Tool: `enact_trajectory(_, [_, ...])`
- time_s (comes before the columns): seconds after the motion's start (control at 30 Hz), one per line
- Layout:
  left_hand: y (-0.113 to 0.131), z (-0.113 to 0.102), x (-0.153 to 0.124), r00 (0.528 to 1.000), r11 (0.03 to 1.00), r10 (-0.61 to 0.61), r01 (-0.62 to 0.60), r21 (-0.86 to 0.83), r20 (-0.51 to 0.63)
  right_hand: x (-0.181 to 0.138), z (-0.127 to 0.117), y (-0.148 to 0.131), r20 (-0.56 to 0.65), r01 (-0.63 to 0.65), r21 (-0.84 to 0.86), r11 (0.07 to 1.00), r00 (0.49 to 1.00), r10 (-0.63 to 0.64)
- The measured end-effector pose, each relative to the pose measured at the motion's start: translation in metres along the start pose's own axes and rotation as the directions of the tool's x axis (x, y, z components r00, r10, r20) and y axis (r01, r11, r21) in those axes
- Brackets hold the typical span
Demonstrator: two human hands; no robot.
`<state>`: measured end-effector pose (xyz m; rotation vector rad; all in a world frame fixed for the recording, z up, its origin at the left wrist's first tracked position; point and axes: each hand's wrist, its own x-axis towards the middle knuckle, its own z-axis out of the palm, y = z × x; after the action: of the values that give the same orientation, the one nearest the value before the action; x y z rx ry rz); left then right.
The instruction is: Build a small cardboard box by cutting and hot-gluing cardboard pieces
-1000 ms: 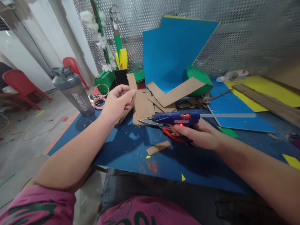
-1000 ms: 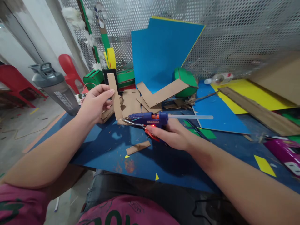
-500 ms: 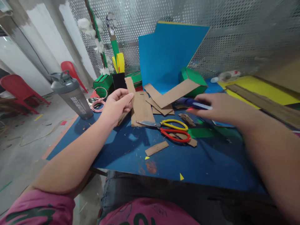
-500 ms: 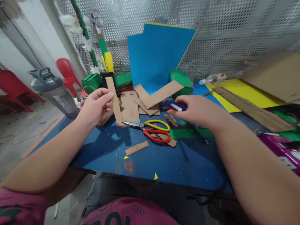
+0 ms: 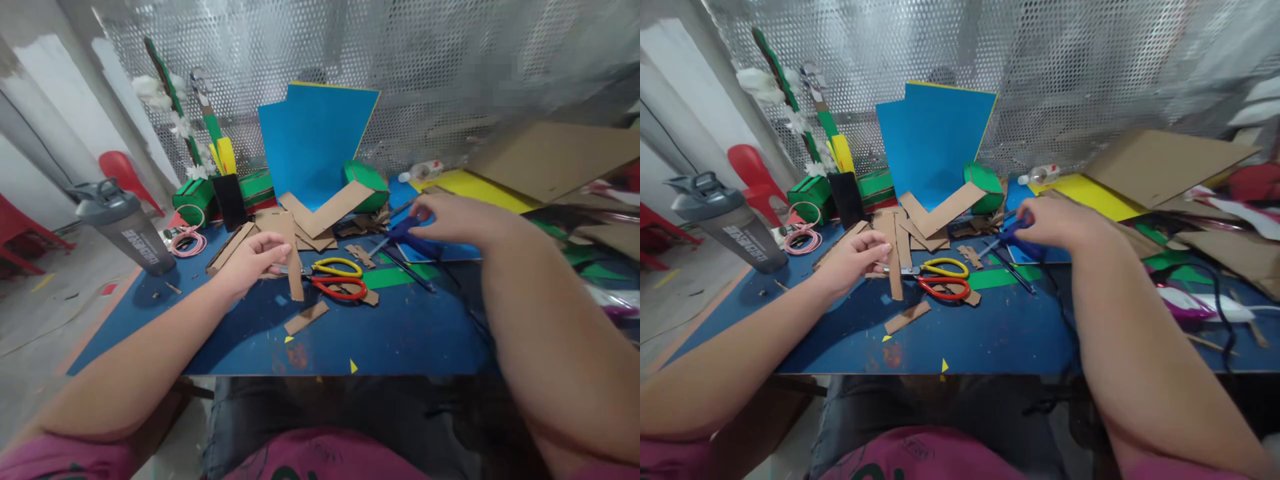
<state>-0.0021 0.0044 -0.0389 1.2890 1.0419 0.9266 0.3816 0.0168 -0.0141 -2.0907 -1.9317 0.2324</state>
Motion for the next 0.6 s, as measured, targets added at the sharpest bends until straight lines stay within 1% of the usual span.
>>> enact_trajectory(0.07, [0.0,0.004,-0.001,1.0,0.999,-0.006,0.006,-0.05,0.007,-0.012,0.013,-0.031,0.004,0.171,0.132,0.976,0.985,-0.173])
enact_trajectory(0.1, [0.0,0.007,-0.002,1.0,0.998,0.006,-0.006,-0.063,0.012,-0.018,0.022,-0.049,0.024,0.258,0.243,0.935,0.962,-0.272])
enact_trajectory(0.13, [0.001,0.008,-0.003,1.0,0.998,0.022,-0.021,-0.067,0.017,-0.024,0.032,-0.066,0.029,0.324,0.485,0.813,0.923,-0.385])
enact_trajectory(0.17, [0.002,0.01,-0.004,0.999,0.997,0.035,-0.034,-0.062,0.022,-0.03,0.042,-0.082,0.023,0.324,0.684,0.653,0.886,-0.464])
enact_trajectory(0.2, [0.003,0.011,-0.005,0.999,0.998,0.045,-0.044,-0.054,0.028,-0.036,0.052,-0.096,0.036,0.281,0.811,0.513,0.851,-0.523])
enact_trajectory(0.23, [0.004,0.012,-0.006,0.998,0.998,0.047,-0.045,-0.049,0.042,-0.041,0.061,-0.107,0.057,0.22,0.884,0.412,0.825,-0.563])
enact_trajectory(0.27, [0.004,0.012,-0.008,0.998,0.997,0.047,-0.044,-0.06,0.052,-0.045,0.069,-0.115,0.096,0.148,0.921,0.361,0.81,-0.578])
enact_trajectory(0.33, [0.003,0.012,-0.01,0.995,0.995,0.051,-0.043,-0.091,0.086,-0.05,0.082,-0.125,0.166,0.024,0.953,0.302,0.793,-0.586])
enact_trajectory(0.37, [0.002,0.013,-0.011,0.992,0.994,0.056,-0.045,-0.095,0.112,-0.052,0.088,-0.127,0.168,-0.018,0.968,0.252,0.79,-0.589])
enact_trajectory(0.4, [0.001,0.013,-0.012,0.988,0.995,0.063,-0.051,-0.09,0.142,-0.053,0.092,-0.127,0.186,-0.059,0.973,0.223,0.77,-0.61])
enact_trajectory(0.47, [-0.001,0.013,-0.014,0.978,0.995,0.082,-0.068,-0.074,0.194,-0.053,0.096,-0.128,0.191,-0.108,0.98,0.166,0.74,-0.645])
enact_trajectory(0.5, [0.0,0.012,-0.015,0.972,0.995,0.097,-0.089,-0.046,0.212,-0.054,0.097,-0.128,0.194,-0.132,0.981,0.143,0.733,-0.652])
enact_trajectory(0.57, [0.006,0.005,-0.016,0.967,0.982,0.15,-0.17,0.086,0.208,-0.055,0.097,-0.127,0.206,-0.187,0.977,0.099,0.743,-0.636])
enact_trajectory(0.6, [0.012,-0.002,-0.016,0.963,0.945,0.208,-0.243,0.22,0.172,-0.055,0.095,-0.126,0.214,-0.216,0.974,0.072,0.756,-0.618])
